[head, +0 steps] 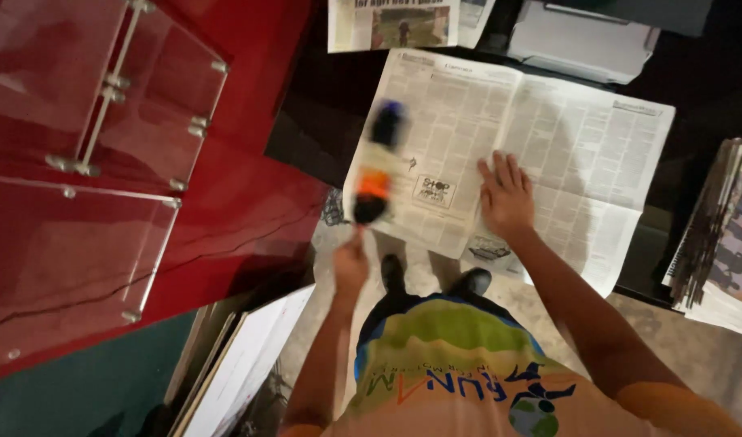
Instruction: Dusting and organizing stacks of newspapers on a desk using a colorful duster.
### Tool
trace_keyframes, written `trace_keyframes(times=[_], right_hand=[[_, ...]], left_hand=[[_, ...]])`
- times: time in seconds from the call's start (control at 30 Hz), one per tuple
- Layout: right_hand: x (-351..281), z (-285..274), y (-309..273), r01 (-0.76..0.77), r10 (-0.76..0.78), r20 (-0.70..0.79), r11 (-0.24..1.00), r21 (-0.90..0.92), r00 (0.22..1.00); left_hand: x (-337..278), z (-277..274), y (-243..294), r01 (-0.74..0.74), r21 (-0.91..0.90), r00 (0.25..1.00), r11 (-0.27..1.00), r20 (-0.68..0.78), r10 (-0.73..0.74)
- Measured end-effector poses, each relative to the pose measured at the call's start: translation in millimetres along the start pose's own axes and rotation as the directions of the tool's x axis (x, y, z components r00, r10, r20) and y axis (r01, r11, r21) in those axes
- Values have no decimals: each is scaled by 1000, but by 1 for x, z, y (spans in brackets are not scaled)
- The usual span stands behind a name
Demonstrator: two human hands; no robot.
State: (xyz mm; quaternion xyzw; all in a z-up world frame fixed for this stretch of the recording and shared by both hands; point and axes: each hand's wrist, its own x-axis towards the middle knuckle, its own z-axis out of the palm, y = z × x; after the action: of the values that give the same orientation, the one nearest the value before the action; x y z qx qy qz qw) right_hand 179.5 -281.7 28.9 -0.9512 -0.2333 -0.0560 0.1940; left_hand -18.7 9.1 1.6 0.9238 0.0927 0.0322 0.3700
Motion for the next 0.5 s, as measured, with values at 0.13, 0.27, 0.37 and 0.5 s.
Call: trace_keyframes(times=[0.13, 0.27, 0.37, 0.5], right_hand=[[0, 3, 1, 49, -49, 1, 999, -24, 999], [5, 5, 4, 25, -24, 9, 999, -31, 1000], [6, 5, 2, 19, -18, 37, 999, -44, 999], [5, 7, 4, -11, 12, 34, 1000, -23, 999]], left_hand=[[-36, 5, -22, -69, -11, 997, 998, 28, 69], [-55, 5, -30, -190, -24, 979, 982, 72, 191], [-67, -2, -26, -222, -94, 971, 970, 69, 229], [-75, 19, -73, -113, -51, 981, 992, -164, 103]])
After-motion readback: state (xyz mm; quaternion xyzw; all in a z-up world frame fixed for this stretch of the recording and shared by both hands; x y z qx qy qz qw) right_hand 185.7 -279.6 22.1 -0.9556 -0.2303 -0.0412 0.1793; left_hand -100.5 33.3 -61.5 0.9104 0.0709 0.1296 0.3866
